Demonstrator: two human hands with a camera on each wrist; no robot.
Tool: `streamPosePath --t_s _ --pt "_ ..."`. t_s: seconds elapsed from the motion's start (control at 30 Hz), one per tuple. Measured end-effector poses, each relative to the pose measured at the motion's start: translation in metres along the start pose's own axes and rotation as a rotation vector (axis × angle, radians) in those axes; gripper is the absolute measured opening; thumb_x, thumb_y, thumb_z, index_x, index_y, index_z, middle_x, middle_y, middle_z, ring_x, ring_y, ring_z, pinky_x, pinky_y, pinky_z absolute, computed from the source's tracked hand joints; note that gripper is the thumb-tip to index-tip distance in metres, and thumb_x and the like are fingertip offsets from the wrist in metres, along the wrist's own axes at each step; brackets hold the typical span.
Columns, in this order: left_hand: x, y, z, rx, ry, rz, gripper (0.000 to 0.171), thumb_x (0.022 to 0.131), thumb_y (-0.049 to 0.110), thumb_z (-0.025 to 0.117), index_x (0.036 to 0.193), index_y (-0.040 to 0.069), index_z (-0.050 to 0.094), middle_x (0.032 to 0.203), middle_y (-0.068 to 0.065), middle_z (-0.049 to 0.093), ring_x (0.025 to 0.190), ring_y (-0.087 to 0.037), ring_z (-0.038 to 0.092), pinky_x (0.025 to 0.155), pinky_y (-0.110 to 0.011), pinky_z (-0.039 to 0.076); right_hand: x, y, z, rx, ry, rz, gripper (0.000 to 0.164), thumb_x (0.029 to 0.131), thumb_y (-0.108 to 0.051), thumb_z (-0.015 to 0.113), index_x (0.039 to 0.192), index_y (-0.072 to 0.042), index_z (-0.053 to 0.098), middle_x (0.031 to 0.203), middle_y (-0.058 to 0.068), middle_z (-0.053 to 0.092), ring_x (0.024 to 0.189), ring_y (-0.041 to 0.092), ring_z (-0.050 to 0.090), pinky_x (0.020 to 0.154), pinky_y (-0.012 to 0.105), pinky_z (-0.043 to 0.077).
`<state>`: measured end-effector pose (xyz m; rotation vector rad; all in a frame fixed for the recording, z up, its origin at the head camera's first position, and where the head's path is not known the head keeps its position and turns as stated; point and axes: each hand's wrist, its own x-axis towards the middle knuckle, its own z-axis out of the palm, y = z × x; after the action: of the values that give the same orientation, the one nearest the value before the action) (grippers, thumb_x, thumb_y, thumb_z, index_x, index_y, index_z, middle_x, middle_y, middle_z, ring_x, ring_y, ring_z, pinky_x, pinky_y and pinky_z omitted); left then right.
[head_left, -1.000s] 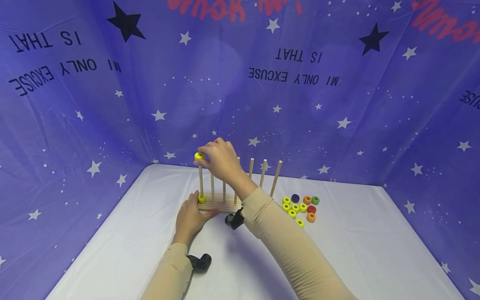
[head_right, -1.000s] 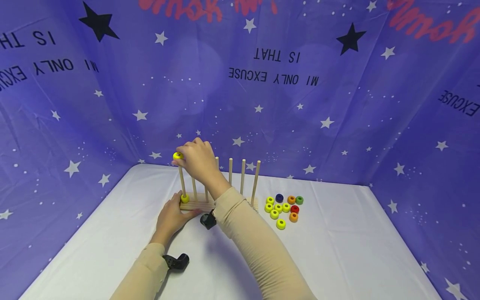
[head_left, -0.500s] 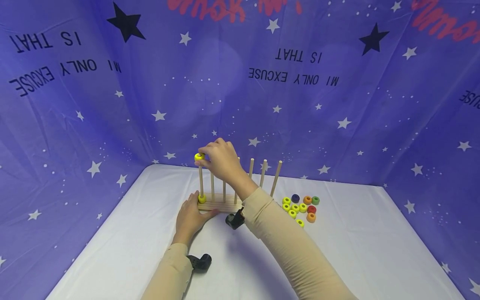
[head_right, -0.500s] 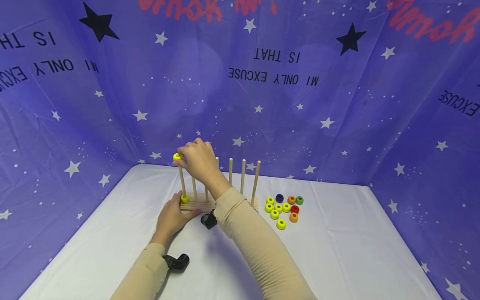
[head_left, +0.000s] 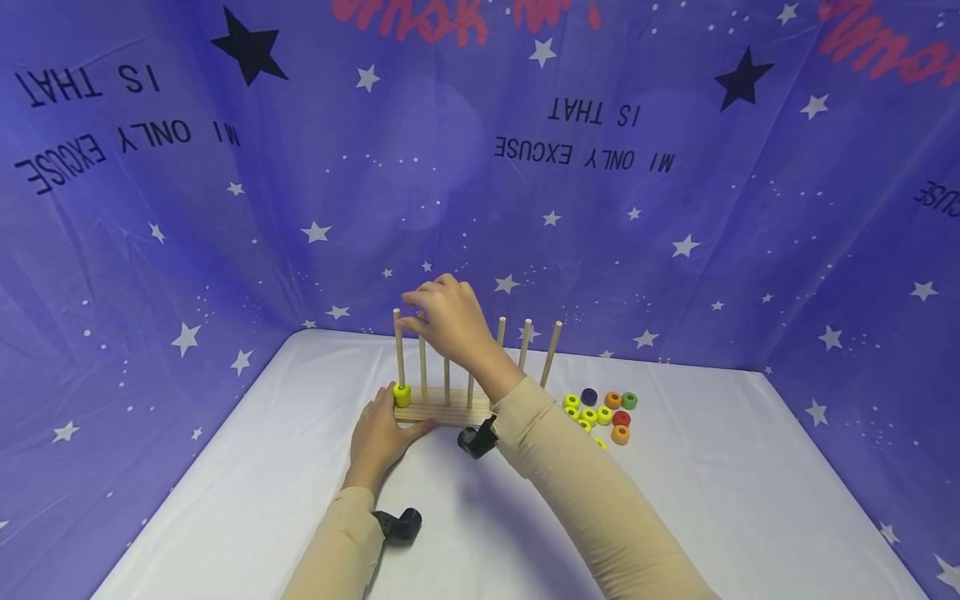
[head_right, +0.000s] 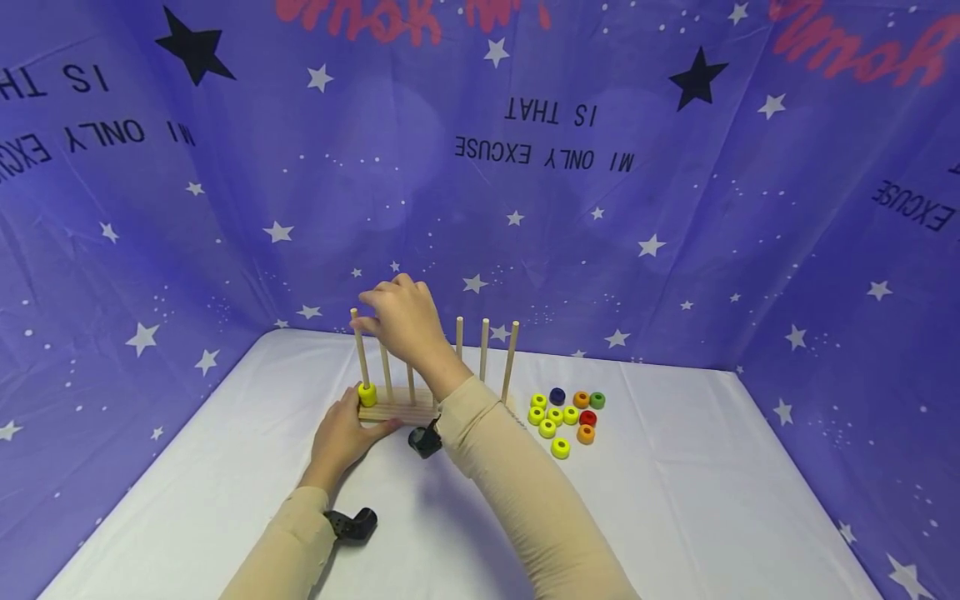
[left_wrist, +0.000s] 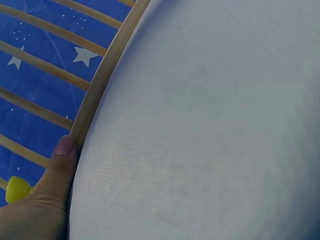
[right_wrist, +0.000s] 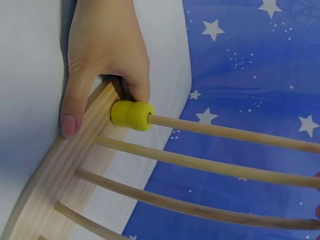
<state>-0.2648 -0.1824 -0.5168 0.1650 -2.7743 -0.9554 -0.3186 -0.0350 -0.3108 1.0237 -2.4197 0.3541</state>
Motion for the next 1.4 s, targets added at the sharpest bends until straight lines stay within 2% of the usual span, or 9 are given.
streamPosePath --t_s 0.2,0.43,0.6,0.83,1.07,1.2,1.4 --pt "0.0 0.001 0.001 0.007 -0.002 -0.006 0.111 0.074 0.066 0.076 0.154 0.005 0.031 0.156 -0.024 0.038 0.141 -0.047 0.039 0.116 -0.06 0.034 -0.01 0.007 -0.016 0.016 0.038 0.009 0.043 0.09 -0.047 0.068 0.123 -0.02 0.071 0.119 -0.004 0.073 0.112 0.019 0.06 0.091 0.037 0.049" --pt "-0.001 0.001 0.002 0.017 0.036 0.008 0.109 0.071 0.066 0.078 0.15 0.005 0.037 0.144 -0.023 0.051 0.127 -0.044 0.053 0.105 -0.059 0.045 -0.023 0.017 -0.037 0.034 0.111 0.005 0.044 0.089 -0.045 0.069 0.124 -0.018 0.07 0.119 -0.002 0.073 0.112 0.021 0.059 0.09 0.038 0.049" --pt "-0.002 0.0 0.002 0.012 0.018 -0.008 0.109 0.072 0.064 0.078 0.152 0.005 0.034 0.154 -0.026 0.04 0.135 -0.047 0.046 0.111 -0.06 0.039 -0.037 0.025 -0.05 0.049 0.18 -0.018 0.044 0.087 -0.043 0.073 0.122 -0.016 0.072 0.115 -0.001 0.074 0.11 0.022 0.06 0.092 0.04 0.05" --pt "-0.001 0.001 0.002 0.02 0.001 -0.018 0.11 0.074 0.063 0.078 0.153 0.002 0.031 0.156 -0.028 0.034 0.14 -0.049 0.039 0.116 -0.06 0.033 -0.068 0.042 -0.07 0.083 0.246 -0.01 0.043 0.086 -0.037 0.076 0.123 -0.014 0.071 0.114 0.002 0.074 0.109 0.023 0.059 0.091 0.042 0.048" --pt "-0.001 0.001 0.001 0.019 0.0 -0.005 0.112 0.074 0.064 0.077 0.154 0.001 0.029 0.157 -0.028 0.033 0.141 -0.05 0.036 0.118 -0.061 0.03 -0.102 0.066 -0.084 0.099 0.26 0.048 0.043 0.086 -0.032 0.076 0.125 -0.013 0.07 0.115 0.005 0.073 0.111 0.026 0.057 0.094 0.047 0.046" --pt "-0.001 0.001 0.001 0.016 -0.002 -0.009 0.113 0.074 0.064 0.077 0.154 0.001 0.029 0.156 -0.029 0.033 0.141 -0.05 0.036 0.117 -0.061 0.031 -0.119 0.081 -0.087 0.097 0.272 0.08 0.043 0.086 -0.028 0.078 0.124 -0.012 0.07 0.114 0.006 0.073 0.111 0.027 0.057 0.095 0.051 0.045" --pt "-0.002 0.002 0.001 0.012 -0.01 -0.014 0.114 0.074 0.065 0.077 0.154 0.001 0.028 0.157 -0.029 0.031 0.141 -0.05 0.036 0.117 -0.061 0.031 -0.147 0.101 -0.086 0.092 0.245 0.165 0.044 0.085 -0.026 0.079 0.125 -0.012 0.069 0.115 0.007 0.072 0.113 0.026 0.056 0.098 0.052 0.045"
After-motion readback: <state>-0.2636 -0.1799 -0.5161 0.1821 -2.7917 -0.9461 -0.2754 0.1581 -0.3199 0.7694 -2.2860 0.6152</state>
